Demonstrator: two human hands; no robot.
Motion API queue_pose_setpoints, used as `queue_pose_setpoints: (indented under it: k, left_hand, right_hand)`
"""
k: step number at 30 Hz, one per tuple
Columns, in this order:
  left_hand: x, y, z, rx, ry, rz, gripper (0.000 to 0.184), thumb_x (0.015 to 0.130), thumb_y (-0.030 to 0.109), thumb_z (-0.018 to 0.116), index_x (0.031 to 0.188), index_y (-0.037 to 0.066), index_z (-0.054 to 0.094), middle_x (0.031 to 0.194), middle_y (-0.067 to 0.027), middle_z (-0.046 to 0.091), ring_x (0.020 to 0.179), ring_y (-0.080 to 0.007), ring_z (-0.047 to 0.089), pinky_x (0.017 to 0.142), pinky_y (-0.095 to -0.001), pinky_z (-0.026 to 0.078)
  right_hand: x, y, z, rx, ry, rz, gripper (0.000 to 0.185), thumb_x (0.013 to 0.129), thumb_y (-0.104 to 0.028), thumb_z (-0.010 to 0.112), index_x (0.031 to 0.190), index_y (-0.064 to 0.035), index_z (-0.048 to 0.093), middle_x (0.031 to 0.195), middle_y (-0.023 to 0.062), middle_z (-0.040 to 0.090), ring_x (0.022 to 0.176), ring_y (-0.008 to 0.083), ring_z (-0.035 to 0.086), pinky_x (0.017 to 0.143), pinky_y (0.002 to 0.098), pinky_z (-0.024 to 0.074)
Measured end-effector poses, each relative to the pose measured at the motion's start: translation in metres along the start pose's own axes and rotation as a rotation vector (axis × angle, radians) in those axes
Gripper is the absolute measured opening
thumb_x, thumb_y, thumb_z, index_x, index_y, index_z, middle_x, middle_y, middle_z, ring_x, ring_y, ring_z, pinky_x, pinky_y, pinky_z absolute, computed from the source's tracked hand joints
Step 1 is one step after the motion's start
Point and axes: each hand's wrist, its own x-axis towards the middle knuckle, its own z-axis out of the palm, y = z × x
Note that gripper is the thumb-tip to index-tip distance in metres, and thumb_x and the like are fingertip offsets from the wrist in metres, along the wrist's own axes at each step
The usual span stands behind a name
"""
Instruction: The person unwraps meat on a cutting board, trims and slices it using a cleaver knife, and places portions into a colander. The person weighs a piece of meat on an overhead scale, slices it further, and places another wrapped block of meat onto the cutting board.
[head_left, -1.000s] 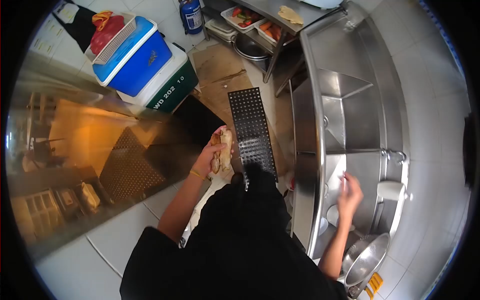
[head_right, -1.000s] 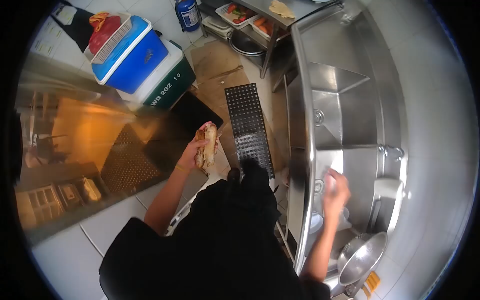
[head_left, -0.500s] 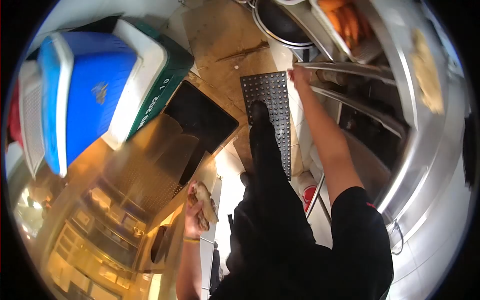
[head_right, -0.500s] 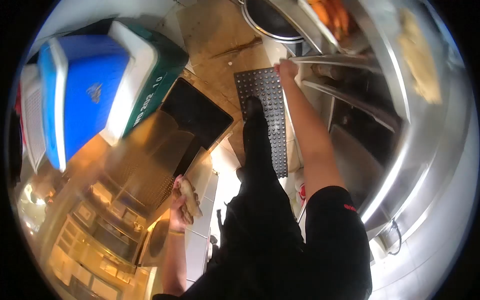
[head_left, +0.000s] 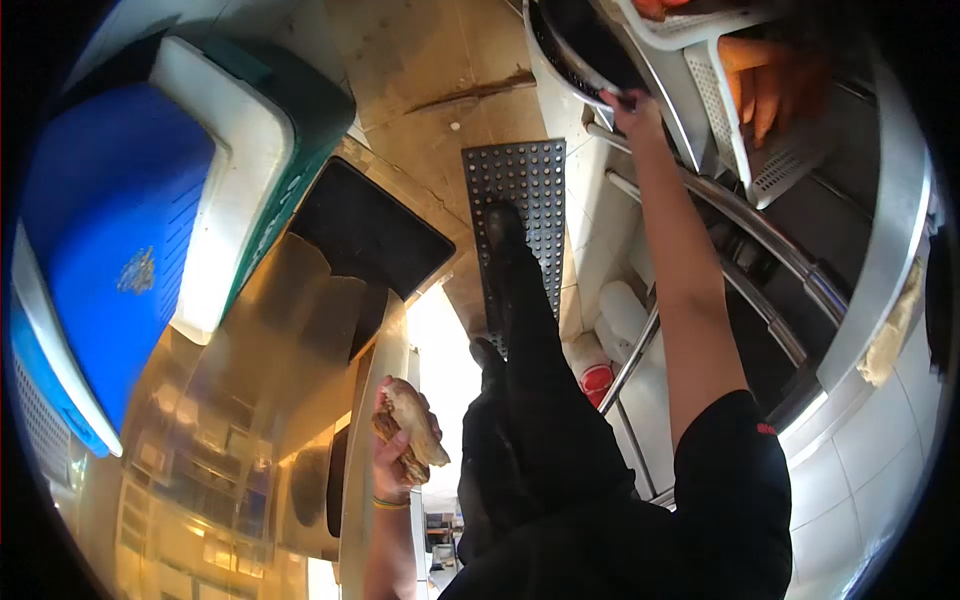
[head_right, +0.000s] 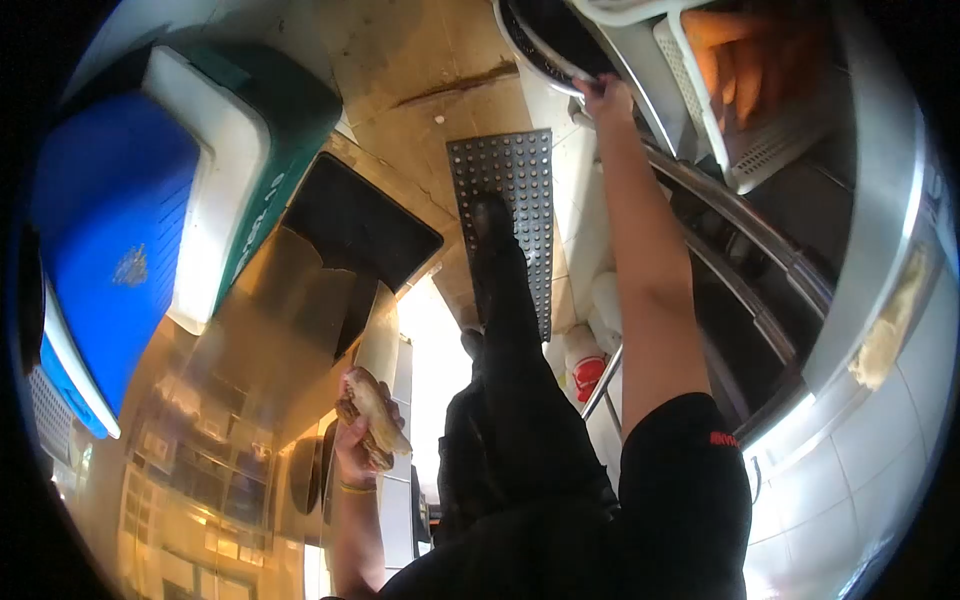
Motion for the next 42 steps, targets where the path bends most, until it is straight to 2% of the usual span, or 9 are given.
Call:
queue_pose_setpoints:
  k: [4, 6, 10, 14, 19, 21, 26, 33, 42]
  left_hand:
    - [-0.022, 0.014, -0.012, 0.01, -0.079, 0.038, 0.079, 0.078, 0.016, 0.071, 0.146, 0.018, 0.031, 0.114, -0.0177, 0.052, 0.091, -0.0294, 0.061, 0.078, -0.0382, 0.056]
    - [-0.033, 0.024, -0.023, 0.031, -0.102, 0.087, 0.084, 0.078, 0.018, 0.074, 0.148, 0.012, 0.028, 0.115, -0.0171, 0.053, 0.09, -0.0282, 0.062, 0.079, -0.0379, 0.057]
    - [-0.051, 0.052, -0.046, 0.132, -0.199, 0.104, 0.085, 0.076, 0.011, 0.073, 0.149, 0.011, 0.029, 0.123, -0.0156, 0.052, 0.097, -0.0258, 0.062, 0.084, -0.0375, 0.055]
    - [-0.048, 0.096, -0.022, 0.595, -0.321, 0.3, 0.08, 0.075, 0.0, 0.07, 0.147, 0.01, 0.036, 0.131, -0.0126, 0.051, 0.112, -0.0213, 0.057, 0.094, -0.0346, 0.05]
    - [-0.077, 0.121, 0.096, 1.53, -0.766, 0.883, 0.071, 0.077, -0.003, 0.064, 0.144, 0.007, 0.041, 0.126, -0.0165, 0.053, 0.115, -0.0305, 0.055, 0.099, -0.0353, 0.043]
    - [-0.107, 0.089, 0.122, 1.639, -0.913, 0.688, 0.069, 0.078, -0.002, 0.064, 0.143, 0.008, 0.042, 0.125, -0.0206, 0.052, 0.117, -0.0371, 0.053, 0.099, -0.0388, 0.042]
    - [-0.182, -0.027, 0.128, 1.962, -1.62, 1.082, 0.067, 0.079, 0.004, 0.069, 0.14, -0.001, 0.043, 0.136, -0.0227, 0.049, 0.127, -0.0422, 0.044, 0.107, -0.0461, 0.037]
    - [-0.354, -0.151, 0.148, 1.782, -1.926, 0.684, 0.064, 0.077, -0.001, 0.058, 0.14, -0.001, 0.043, 0.138, -0.0183, 0.046, 0.118, -0.0288, 0.052, 0.102, -0.0422, 0.038]
    - [-0.452, -0.355, 0.048, 1.58, -2.221, 0.204, 0.039, 0.089, 0.006, 0.058, 0.126, -0.005, 0.052, 0.118, -0.0147, 0.059, 0.098, -0.0198, 0.061, 0.092, -0.0328, 0.047]
  right_hand:
    - [-0.072, 0.031, -0.016, -0.117, -0.1, -0.295, 0.008, 0.089, -0.004, 0.051, 0.092, 0.0028, 0.054, 0.092, 0.0152, 0.05, 0.091, 0.0314, 0.054, 0.091, 0.0628, 0.0517]
    - [-0.088, 0.05, -0.021, -0.028, 0.001, -0.196, 0.007, 0.088, -0.006, 0.053, 0.089, 0.0012, 0.054, 0.092, 0.0152, 0.05, 0.089, 0.0309, 0.054, 0.095, 0.062, 0.0473]
    - [-0.172, 0.098, -0.066, -0.118, -0.164, -0.023, 0.011, 0.085, -0.006, 0.056, 0.074, -0.0057, 0.054, 0.071, 0.0075, 0.05, 0.068, 0.0241, 0.052, 0.066, 0.0443, 0.0508]
    - [-0.359, 0.173, -0.107, -0.036, -0.01, 0.075, 0.005, 0.083, -0.005, 0.061, 0.084, -0.0018, 0.057, 0.076, 0.0083, 0.051, 0.065, 0.0239, 0.053, 0.061, 0.0441, 0.052]
    - [-0.589, 0.185, -0.171, -0.213, 0.084, 0.075, 0.014, 0.082, -0.002, 0.062, 0.095, 0.0018, 0.06, 0.082, 0.0107, 0.059, 0.071, 0.027, 0.059, 0.066, 0.0428, 0.0542]
    - [-0.661, 0.174, -0.199, -0.223, -0.03, -0.038, 0.021, 0.08, 0.003, 0.06, 0.1, 0.0004, 0.063, 0.087, 0.0112, 0.066, 0.08, 0.0271, 0.065, 0.067, 0.0401, 0.0542]
    - [-0.749, 0.164, -0.289, -0.118, 0.064, -0.275, 0.021, 0.077, 0.0, 0.066, 0.096, -0.0025, 0.072, 0.08, 0.0062, 0.069, 0.063, 0.0133, 0.059, 0.054, 0.0307, 0.0481]
    - [-0.865, 0.138, -0.512, 0.419, 0.246, -0.542, 0.018, 0.076, 0.001, 0.063, 0.093, 0.0007, 0.069, 0.076, 0.0072, 0.067, 0.06, 0.0147, 0.062, 0.048, 0.0288, 0.0494]
    - [-0.996, 0.234, -0.813, 0.964, 0.958, -1.007, 0.016, 0.074, -0.001, 0.071, 0.087, 0.0013, 0.061, 0.079, 0.0079, 0.064, 0.065, 0.014, 0.061, 0.052, 0.0258, 0.0467]
